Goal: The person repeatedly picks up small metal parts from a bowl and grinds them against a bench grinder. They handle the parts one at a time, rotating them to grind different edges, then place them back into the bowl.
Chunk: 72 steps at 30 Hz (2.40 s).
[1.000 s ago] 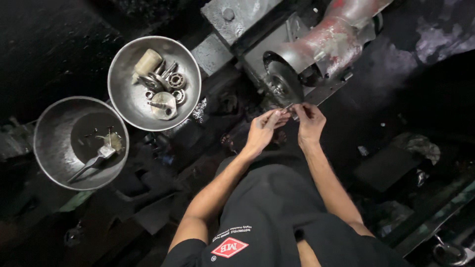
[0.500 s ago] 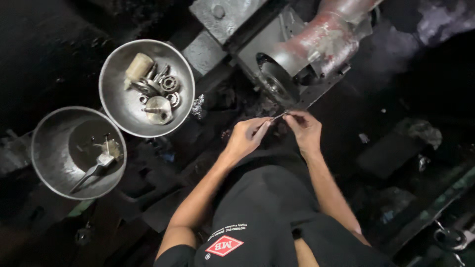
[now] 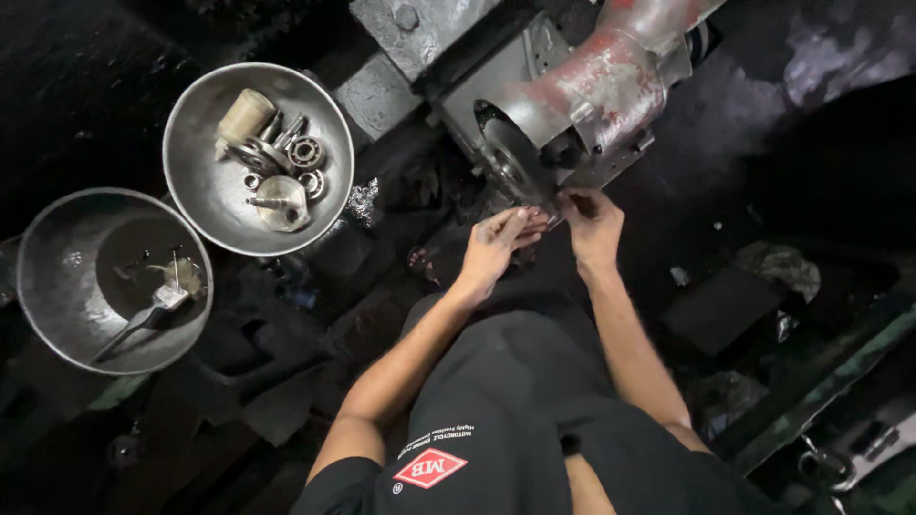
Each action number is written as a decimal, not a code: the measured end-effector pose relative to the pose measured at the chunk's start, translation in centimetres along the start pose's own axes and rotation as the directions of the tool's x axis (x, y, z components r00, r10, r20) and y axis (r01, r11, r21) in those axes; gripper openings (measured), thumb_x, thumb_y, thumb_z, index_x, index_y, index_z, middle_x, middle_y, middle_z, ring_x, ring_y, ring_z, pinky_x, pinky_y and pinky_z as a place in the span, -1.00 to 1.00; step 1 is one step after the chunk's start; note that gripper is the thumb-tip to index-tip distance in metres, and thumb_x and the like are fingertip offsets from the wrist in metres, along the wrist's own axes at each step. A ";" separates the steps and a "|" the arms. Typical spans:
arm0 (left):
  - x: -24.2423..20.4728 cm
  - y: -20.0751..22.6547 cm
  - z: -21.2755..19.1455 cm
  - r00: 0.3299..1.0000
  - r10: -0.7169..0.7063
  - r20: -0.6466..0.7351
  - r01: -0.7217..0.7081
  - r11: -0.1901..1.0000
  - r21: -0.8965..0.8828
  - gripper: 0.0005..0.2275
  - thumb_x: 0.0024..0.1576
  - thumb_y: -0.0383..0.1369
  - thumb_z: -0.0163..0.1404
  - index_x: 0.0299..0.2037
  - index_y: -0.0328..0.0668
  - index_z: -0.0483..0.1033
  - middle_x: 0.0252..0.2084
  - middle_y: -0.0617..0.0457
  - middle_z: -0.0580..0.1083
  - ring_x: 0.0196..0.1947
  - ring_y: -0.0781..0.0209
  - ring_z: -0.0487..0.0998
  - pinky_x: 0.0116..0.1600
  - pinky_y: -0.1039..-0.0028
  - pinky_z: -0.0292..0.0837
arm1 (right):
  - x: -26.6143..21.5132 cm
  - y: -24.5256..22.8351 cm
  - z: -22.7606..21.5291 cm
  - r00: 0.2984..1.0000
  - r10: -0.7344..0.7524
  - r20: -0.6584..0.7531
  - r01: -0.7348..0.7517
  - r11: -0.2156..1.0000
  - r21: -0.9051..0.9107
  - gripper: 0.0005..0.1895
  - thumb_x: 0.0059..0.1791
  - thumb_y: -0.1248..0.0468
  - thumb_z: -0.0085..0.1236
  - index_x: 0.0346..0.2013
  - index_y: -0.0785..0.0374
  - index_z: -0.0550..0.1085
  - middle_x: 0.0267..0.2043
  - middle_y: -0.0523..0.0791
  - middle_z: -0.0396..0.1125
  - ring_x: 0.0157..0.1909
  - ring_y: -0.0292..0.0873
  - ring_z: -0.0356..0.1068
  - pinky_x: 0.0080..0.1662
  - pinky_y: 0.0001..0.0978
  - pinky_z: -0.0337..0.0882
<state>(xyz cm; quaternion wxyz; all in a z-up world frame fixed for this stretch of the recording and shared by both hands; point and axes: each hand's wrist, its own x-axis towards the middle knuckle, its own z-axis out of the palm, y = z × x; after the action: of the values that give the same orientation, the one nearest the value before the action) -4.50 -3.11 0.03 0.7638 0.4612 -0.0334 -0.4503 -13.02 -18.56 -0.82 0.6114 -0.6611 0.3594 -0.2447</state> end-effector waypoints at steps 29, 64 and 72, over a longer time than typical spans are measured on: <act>-6.0 8.3 -2.9 0.893 0.296 0.338 -0.445 0.479 0.757 -0.78 0.32 -0.36 0.03 0.06 -0.32 0.60 -0.13 -0.09 0.64 -0.16 0.22 0.68 -0.07 0.42 0.58 | -7.2 -2.1 3.0 0.984 -0.175 -0.028 0.176 0.960 0.217 -0.87 0.03 0.57 0.23 -0.13 0.52 0.53 -0.04 -0.02 0.43 -0.05 -0.25 0.43 0.04 -0.46 0.42; -0.7 1.0 -2.4 0.996 0.011 0.090 -0.013 1.000 0.019 -0.69 0.39 -0.34 -0.13 0.13 -0.50 0.50 -0.01 -0.13 0.59 -0.04 0.18 0.62 0.11 0.43 0.56 | -3.7 0.4 5.1 0.984 0.070 -0.164 0.010 0.895 0.445 -0.93 0.07 0.45 0.20 -0.18 0.44 0.52 -0.23 -0.05 0.48 -0.22 -0.24 0.47 -0.10 -0.46 0.44; -4.2 6.5 -3.1 0.964 0.200 0.178 -0.266 0.641 0.720 -0.74 0.31 -0.37 -0.04 0.06 -0.40 0.58 -0.16 -0.05 0.63 -0.17 0.23 0.70 -0.06 0.44 0.63 | -5.5 -0.5 3.3 0.985 0.158 0.076 -0.175 0.889 0.424 -0.89 0.05 0.46 0.16 -0.15 0.46 0.52 -0.15 -0.02 0.48 -0.10 -0.20 0.51 0.05 -0.36 0.53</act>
<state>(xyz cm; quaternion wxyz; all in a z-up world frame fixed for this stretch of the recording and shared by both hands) -1.26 3.15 4.60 0.5615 0.7029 -0.3026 -0.3147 -13.85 -12.20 -0.14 0.7675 -0.4819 0.3398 -0.2514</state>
